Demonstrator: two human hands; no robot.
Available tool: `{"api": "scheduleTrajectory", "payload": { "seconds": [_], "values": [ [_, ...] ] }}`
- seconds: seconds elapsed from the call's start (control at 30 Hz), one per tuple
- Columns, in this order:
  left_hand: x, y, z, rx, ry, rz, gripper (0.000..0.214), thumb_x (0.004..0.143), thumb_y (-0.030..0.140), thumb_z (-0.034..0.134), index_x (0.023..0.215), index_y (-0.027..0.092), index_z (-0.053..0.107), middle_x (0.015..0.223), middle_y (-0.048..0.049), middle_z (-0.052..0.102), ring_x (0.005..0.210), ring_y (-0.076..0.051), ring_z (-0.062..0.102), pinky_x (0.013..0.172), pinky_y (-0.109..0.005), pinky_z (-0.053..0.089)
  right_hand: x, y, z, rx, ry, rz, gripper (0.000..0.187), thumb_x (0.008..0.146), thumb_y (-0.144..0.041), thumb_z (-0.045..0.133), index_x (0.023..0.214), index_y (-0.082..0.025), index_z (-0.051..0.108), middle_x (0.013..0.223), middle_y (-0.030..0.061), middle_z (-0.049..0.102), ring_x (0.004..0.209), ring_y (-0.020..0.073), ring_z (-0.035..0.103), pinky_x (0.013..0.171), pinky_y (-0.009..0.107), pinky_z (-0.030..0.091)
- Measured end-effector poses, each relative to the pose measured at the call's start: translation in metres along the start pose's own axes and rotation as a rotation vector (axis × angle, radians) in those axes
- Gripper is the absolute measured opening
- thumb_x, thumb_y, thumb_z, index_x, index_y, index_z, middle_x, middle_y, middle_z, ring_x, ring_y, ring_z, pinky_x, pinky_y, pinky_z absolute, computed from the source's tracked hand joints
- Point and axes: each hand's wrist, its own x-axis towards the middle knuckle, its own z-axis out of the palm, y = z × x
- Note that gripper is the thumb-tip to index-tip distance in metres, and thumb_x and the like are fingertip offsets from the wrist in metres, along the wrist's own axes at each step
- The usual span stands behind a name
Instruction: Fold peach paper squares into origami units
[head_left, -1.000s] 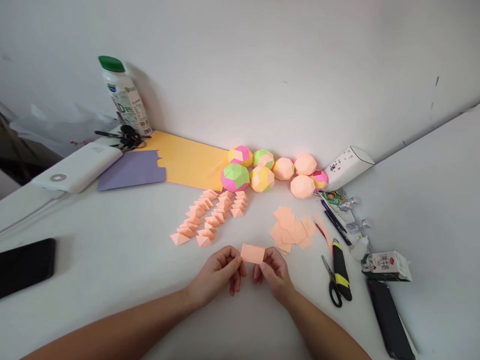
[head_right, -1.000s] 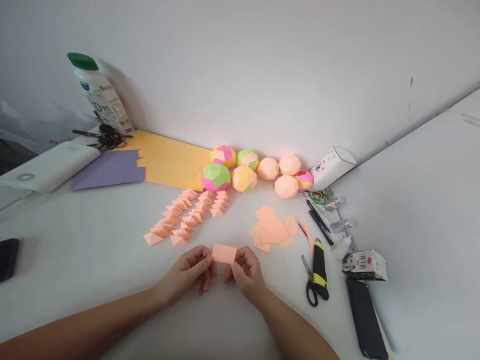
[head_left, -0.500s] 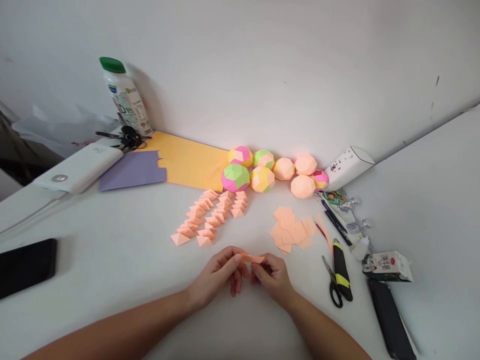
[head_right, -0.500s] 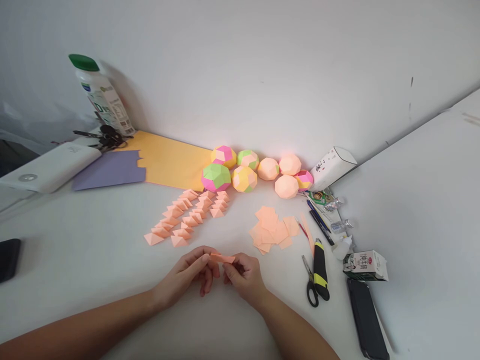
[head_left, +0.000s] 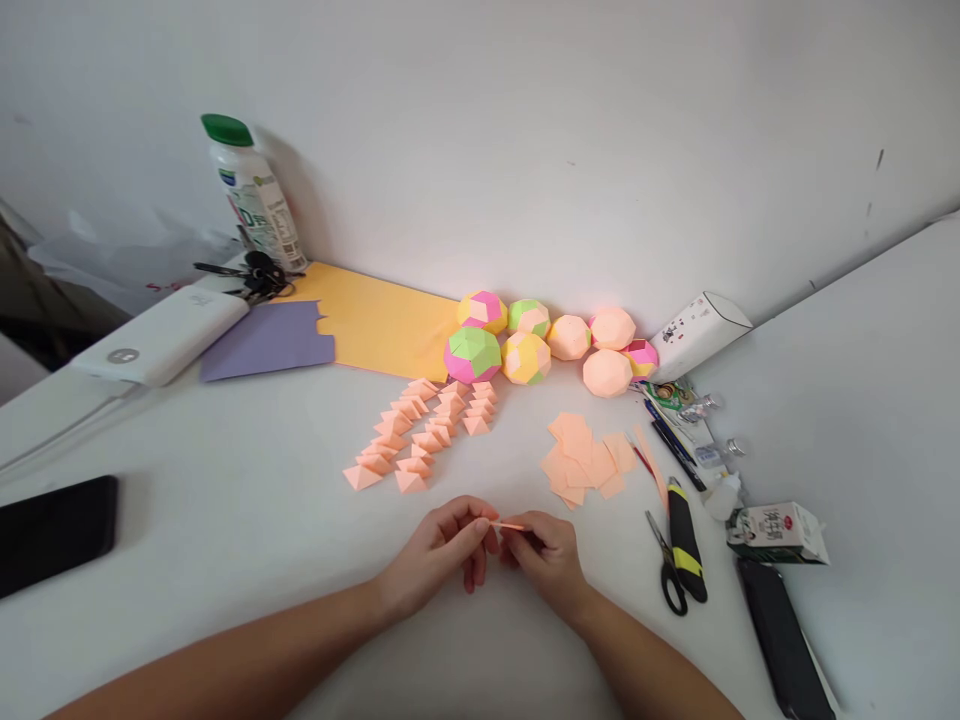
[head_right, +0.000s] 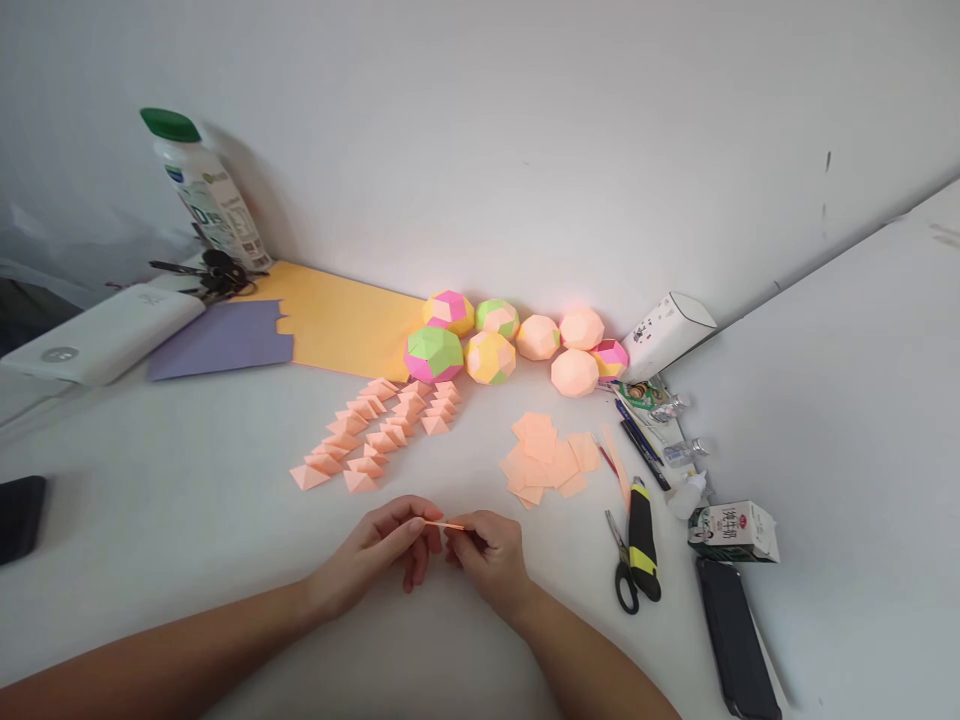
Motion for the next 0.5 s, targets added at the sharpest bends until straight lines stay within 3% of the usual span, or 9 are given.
{"api": "scheduleTrajectory", "payload": {
  "seconds": [0.3, 0.5],
  "values": [
    [-0.0001, 0.0015, 0.0001, 0.035, 0.002, 0.007, 0.030, 0.085, 0.044, 0.051, 0.085, 0.015, 0.054, 0.072, -0.0011, 0.058, 0.051, -0.011, 0.055, 0.046, -0.024, 0.045, 0.0001, -0.0023, 0.0000, -0.028, 0.022, -0.067, 0.017, 0.083, -0.014, 0.053, 0.084, -0.019, 0.069, 0.058, 0.0001, 0.062, 0.046, 0.0106, 0.057, 0.046, 0.021, 0.047],
    [0.0003, 0.0004, -0.0003, 0.020, -0.018, 0.012, 0.030, 0.085, 0.045, 0.052, 0.090, 0.015, 0.054, 0.077, -0.0020, 0.059, 0.051, -0.010, 0.056, 0.046, -0.025, 0.045, 0.0002, 0.0003, 0.0007, 0.035, 0.016, -0.011, 0.015, 0.083, -0.015, 0.053, 0.085, -0.019, 0.067, 0.062, 0.0006, 0.064, 0.045, 0.0098, 0.056, 0.044, 0.021, 0.046]
  ]
}}
